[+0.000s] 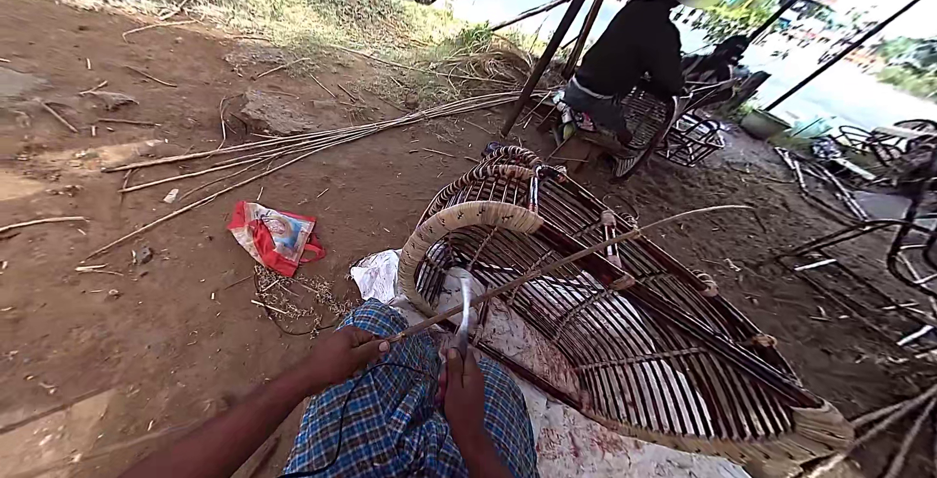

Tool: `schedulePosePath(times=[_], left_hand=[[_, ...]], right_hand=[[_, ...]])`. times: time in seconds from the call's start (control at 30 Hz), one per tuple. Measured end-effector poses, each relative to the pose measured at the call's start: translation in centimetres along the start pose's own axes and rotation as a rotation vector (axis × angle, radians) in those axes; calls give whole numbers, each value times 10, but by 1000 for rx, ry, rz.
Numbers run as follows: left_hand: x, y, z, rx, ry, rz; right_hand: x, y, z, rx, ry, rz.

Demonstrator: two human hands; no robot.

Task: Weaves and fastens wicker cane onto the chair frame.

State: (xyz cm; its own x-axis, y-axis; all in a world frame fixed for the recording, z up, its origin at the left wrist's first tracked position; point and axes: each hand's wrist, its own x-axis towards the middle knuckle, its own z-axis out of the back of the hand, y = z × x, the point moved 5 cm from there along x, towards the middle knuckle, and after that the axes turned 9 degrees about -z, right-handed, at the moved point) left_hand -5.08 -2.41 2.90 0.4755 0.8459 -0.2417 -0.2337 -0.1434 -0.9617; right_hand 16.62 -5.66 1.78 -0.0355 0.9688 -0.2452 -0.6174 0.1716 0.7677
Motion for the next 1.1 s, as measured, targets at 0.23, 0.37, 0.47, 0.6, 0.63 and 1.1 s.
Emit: schedulePosePath(times=[0.23, 0.37, 0.47, 0.6, 0.63, 1.1], left_hand=[[4, -1, 6, 177, -7, 1], [5, 2, 9, 262, -5, -48], [6, 2, 9, 300, -12, -54], [7, -5, 13, 348, -14, -48], [7, -4, 12, 354, -11, -38], [0, 0, 13, 339, 15, -51]], right_hand=[[0, 1, -5, -178, 79, -1], [2, 0, -3, -123, 65, 12], [-1, 3, -12, -257, 204, -24], [6, 2, -1, -133, 7, 15], [3, 2, -6, -195, 80, -10], [-1, 4, -10, -186, 138, -33]])
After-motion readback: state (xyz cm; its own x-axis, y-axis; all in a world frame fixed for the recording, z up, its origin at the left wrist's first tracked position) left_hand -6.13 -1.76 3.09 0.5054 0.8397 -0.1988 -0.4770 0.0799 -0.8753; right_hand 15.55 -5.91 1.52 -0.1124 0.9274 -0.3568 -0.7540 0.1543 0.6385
